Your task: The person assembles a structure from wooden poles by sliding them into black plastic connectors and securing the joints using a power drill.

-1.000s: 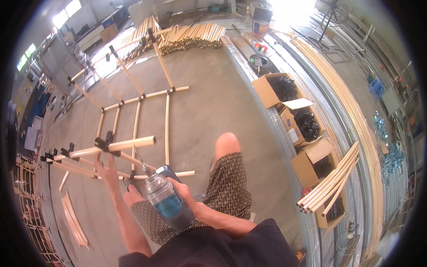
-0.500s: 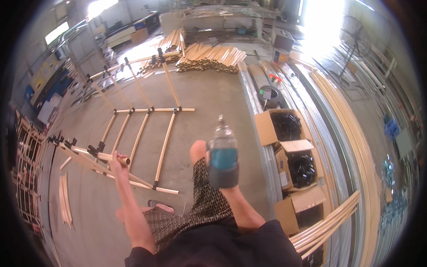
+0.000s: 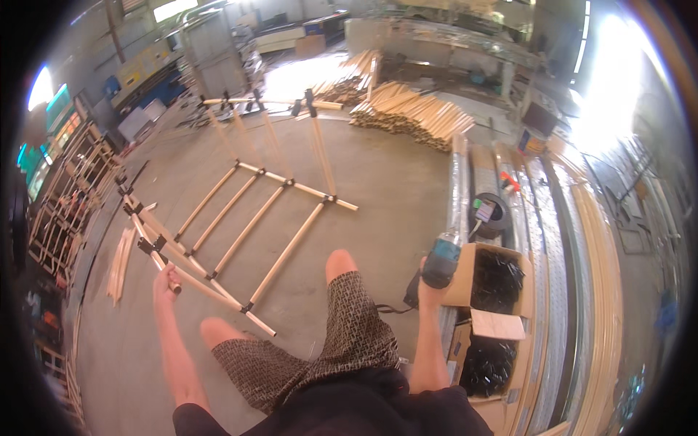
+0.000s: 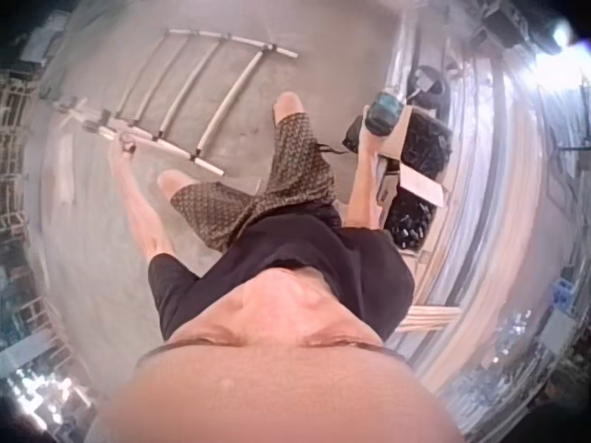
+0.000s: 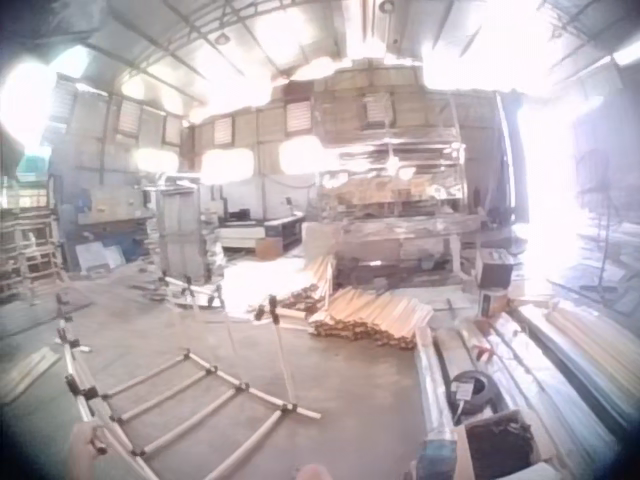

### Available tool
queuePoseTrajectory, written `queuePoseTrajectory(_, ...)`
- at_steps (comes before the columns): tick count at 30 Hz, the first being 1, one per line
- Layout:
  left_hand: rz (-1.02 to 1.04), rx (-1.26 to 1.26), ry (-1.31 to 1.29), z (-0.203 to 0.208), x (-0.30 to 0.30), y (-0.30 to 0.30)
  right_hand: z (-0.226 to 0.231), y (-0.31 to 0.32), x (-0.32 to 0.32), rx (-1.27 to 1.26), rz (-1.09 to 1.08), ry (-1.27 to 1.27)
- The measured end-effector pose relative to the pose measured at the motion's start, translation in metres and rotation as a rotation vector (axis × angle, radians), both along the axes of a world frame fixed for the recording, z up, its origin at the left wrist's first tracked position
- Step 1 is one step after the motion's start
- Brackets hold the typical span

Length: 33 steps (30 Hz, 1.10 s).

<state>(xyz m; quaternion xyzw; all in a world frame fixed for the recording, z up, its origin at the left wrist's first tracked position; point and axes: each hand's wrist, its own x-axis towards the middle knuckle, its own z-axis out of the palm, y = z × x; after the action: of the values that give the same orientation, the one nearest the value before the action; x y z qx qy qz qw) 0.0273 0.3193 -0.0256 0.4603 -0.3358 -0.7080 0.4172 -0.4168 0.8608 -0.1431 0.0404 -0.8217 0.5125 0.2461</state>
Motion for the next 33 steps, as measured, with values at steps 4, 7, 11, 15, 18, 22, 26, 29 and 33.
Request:
queuePoseTrajectory(4,0.068,0.031,-0.093,-0.001,0.035,0.018,0.004,-0.02,-0.062,-0.338,0.202,-0.158)
queuePoseTrajectory(7,0.099,-0.037,-0.061,-0.009,0.031,0.027,0.001,-0.046,-0.102,-0.392,0.303,-0.182)
queuePoseTrajectory(11,0.174,-0.061,-0.11,-0.002,0.019,0.043,-0.012,-0.09,-0.16,-0.354,0.431,-0.24)
queuePoseTrajectory(15,0.194,-0.095,-0.162,-0.007,0.021,0.044,-0.022,-0.139,-0.222,-0.309,0.462,-0.308)
queuePoseTrajectory(18,0.209,-0.095,-0.17,-0.005,0.021,0.056,-0.004,-0.157,-0.238,-0.245,0.532,-0.33)
queuePoseTrajectory(22,0.21,-0.043,-0.289,0.013,0.017,0.075,-0.005,-0.175,-0.258,-0.159,0.518,-0.272)
queuePoseTrajectory(26,0.271,0.004,-0.349,0.052,-0.013,0.097,-0.013,-0.204,-0.297,-0.172,0.513,-0.37)
queuePoseTrajectory(29,0.272,0.013,-0.362,0.061,-0.051,0.107,-0.068,-0.216,-0.354,-0.386,0.512,-0.239)
queuePoseTrajectory(33,0.313,0.021,-0.306,0.044,-0.053,0.15,-0.057,-0.236,-0.336,-0.488,0.551,-0.534)
